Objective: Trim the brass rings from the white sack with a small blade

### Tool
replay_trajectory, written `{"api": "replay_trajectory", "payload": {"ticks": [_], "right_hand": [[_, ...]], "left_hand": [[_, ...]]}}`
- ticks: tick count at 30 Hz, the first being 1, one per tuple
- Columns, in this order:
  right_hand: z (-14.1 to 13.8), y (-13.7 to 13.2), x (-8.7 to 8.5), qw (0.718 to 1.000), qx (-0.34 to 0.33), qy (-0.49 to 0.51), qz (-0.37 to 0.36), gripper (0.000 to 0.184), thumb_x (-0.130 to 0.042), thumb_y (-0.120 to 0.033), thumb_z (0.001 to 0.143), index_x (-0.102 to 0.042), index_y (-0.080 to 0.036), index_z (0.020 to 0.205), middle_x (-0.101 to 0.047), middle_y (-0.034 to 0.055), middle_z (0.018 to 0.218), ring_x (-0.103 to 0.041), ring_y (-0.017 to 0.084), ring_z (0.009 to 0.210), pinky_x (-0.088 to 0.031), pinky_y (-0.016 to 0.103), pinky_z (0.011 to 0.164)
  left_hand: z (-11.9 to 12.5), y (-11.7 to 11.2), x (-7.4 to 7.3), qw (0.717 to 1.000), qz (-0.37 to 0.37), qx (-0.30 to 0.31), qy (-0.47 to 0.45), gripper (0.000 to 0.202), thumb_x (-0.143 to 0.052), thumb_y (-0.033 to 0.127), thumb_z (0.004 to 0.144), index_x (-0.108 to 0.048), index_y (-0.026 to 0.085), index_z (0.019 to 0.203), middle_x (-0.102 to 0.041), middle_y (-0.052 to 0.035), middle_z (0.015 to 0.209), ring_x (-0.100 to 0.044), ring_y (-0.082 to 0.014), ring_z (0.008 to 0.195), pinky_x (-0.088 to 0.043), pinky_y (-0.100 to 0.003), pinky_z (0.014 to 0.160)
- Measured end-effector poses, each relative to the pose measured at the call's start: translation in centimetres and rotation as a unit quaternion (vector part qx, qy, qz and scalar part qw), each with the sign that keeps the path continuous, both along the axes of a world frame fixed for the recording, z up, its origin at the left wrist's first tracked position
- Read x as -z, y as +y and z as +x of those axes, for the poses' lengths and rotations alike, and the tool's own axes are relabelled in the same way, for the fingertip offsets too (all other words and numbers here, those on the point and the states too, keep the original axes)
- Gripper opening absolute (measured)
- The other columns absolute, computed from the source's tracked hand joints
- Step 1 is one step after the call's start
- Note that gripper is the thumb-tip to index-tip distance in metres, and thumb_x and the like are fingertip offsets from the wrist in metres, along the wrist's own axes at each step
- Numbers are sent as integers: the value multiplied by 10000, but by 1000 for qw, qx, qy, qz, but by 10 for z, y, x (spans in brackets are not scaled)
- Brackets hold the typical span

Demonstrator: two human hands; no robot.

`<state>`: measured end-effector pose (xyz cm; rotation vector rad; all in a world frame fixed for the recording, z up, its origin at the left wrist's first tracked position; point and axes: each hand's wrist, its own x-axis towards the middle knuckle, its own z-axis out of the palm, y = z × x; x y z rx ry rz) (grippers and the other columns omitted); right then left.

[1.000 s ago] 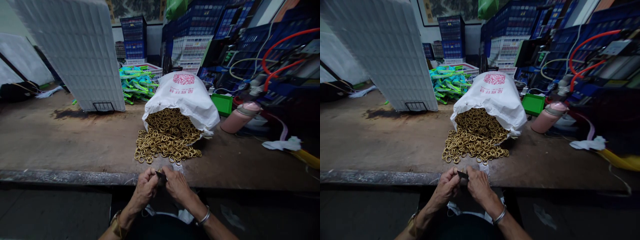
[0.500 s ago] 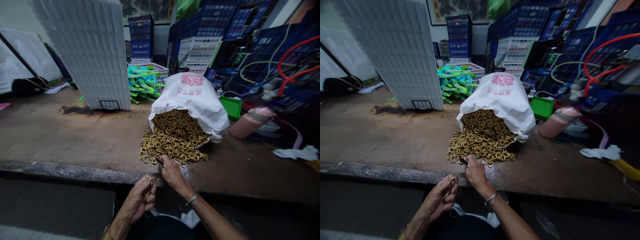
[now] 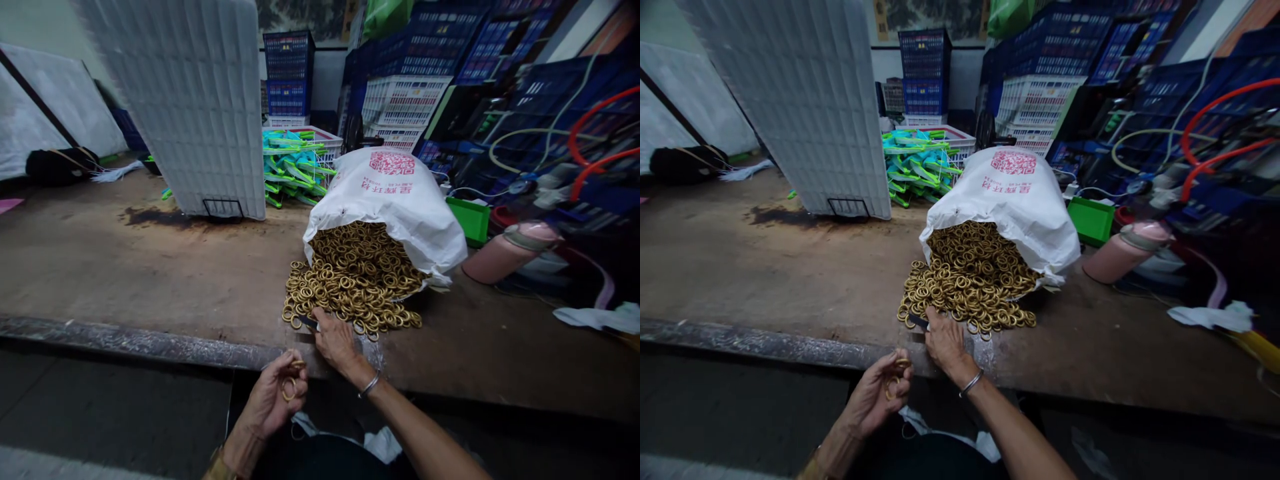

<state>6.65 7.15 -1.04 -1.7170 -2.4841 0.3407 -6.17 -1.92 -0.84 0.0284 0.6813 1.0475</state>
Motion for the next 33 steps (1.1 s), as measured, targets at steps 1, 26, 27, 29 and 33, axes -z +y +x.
{"api": "replay_trajectory", "payload": {"ticks": [1,26,27,29,33], "right_hand": [[0,1,0,1000,3,-1,0,301,-435,-118,737,-493,-236,1008,-656,29,798,-593,167,698,-255,252,549],[38,0,5,875,75,454,-152,231,-464,-381,730,-514,-177,633,-490,-33,628,-438,112,636,-349,214,637],[39,0,3,873,76,455,-158,226,-462,-373,728,-511,-177,627,-482,-35,620,-432,110,630,-346,213,630],[42,-1,-1,871,71,454,-171,211,-451,-352,727,-508,-175,627,-466,-38,612,-417,105,617,-340,212,612],[45,-3,-6,866,74,453,-197,164,-428,-296,718,-476,-179,613,-416,-51,566,-367,90,555,-311,201,539]], "left_hand": [[0,1,1,1000,-1,1,-7,186,-625,293,691,-511,163,759,-536,5,594,-425,-48,396,-169,-126,330],[9,27,-7,997,48,-23,65,218,-688,231,648,-496,136,688,-571,-25,671,-510,-76,524,-274,-124,374],[10,30,-9,994,64,-19,82,215,-685,228,652,-495,140,700,-566,-17,668,-502,-70,514,-273,-124,373],[13,35,-13,990,87,-10,108,224,-689,227,648,-497,143,727,-546,3,651,-480,-55,491,-260,-119,367],[19,42,-14,983,102,-1,153,284,-702,278,623,-492,165,778,-497,49,598,-416,-34,428,-216,-118,355]]}}
